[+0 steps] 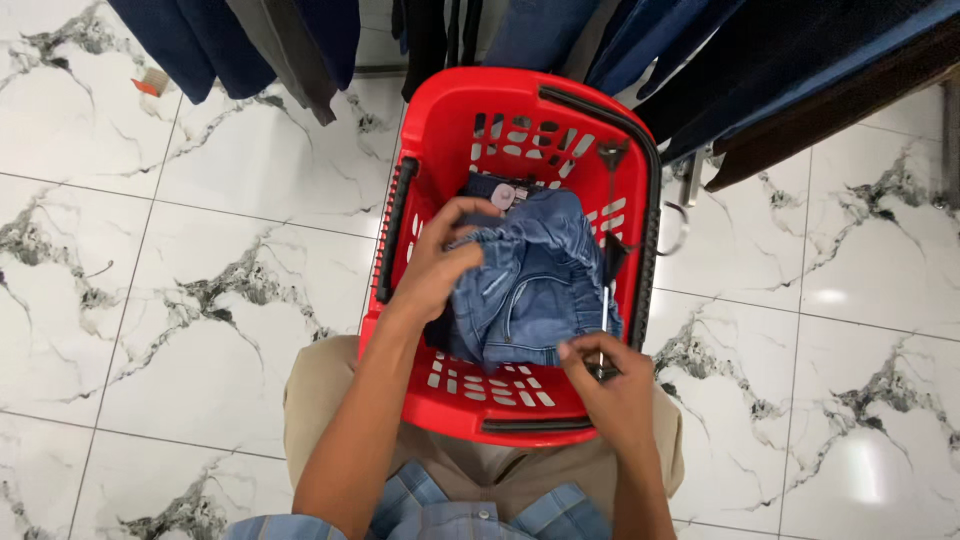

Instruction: The person picks up pants from a red basket, secures them onto hangers using built-in clips, and hangs the hangers onto a metal clothing rack.

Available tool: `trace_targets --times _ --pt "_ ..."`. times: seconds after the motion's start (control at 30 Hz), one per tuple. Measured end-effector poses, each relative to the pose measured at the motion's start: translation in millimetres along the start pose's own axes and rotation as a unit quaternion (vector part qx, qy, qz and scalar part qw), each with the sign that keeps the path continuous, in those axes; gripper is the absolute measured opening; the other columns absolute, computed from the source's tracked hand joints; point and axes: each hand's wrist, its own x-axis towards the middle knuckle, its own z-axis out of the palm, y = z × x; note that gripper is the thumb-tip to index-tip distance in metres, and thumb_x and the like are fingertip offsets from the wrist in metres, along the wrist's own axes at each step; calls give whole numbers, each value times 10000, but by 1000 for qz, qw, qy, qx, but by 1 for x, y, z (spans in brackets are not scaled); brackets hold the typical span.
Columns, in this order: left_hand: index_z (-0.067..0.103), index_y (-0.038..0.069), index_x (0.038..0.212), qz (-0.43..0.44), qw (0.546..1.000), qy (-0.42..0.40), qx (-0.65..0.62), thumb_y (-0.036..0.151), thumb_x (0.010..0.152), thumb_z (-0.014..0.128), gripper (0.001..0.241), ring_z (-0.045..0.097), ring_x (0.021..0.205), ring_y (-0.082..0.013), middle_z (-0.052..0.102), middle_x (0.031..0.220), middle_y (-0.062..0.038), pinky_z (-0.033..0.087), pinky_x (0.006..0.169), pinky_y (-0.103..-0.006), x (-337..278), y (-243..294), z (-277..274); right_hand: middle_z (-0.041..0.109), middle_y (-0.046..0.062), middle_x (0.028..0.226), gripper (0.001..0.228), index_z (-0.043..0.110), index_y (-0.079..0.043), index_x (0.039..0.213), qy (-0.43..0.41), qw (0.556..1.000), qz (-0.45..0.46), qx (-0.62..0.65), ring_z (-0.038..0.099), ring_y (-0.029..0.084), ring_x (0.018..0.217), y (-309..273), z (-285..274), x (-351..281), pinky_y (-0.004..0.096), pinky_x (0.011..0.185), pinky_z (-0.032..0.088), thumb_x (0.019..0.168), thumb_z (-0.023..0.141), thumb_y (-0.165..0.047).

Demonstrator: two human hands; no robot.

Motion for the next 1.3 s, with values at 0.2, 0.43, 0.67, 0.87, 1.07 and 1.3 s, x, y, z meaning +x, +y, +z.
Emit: trace_targets --times 0.2,0.43,0.67,0.87,1.07,1.3 --pt "612 103 1144 108 984 -14 -140 96 703 574 443 570 740 -146 648 901 -70 464 641 -290 -21 -4 1 721 72 1007 378 715 -45 1208 271 955 -89 -77 571 133 799 -39 16 -21 295 782 498 868 831 -162" --pt "574 15 1256 137 963 -8 -230 46 718 579 538 640 789 -233 672 991 -209 575 629 -338 -37 -6 -1 659 149 1259 987 524 -26 1510 401 892 -187 -90 592 211 620 9 8 6 311 606 474 680 1042 -153" --pt "591 27 1305 144 979 -22 -142 58 801 654 509 671 695 -197 727 894 -207 597 554 -307 -38 20 -20 707 135 1149 674 655 -55 1330 353 932 -81 15 628 210 682 96 -31 50 337 608 458 781 1001 -234" --pt "664 105 1301 184 979 32 85 51 827 776 490 677 869 -161 684 1004 -110 602 751 -323 -30 36 -47 582 1 623 230 749 -89 878 174 975 17 135 473 44 569 63 -51 57 220 487 420 841 928 -230" --pt "699 91 1280 139 974 -82 160 60 612 926 707 659 1024 -212 740 1066 -133 540 957 -408 -31 53 -70 569 -14 631 246 743 -32 961 131 977 39 164 522 27 518 26 -87 56 185 450 449 856 891 -199" --pt "780 71 1095 73 975 -145 150 38 707 897 407 678 931 -165 784 993 -92 585 884 -382 -20 53 -76 471 21 526 147 712 9 936 33 968 37 245 336 5 386 77 -154 60 155 387 362 916 772 -124"
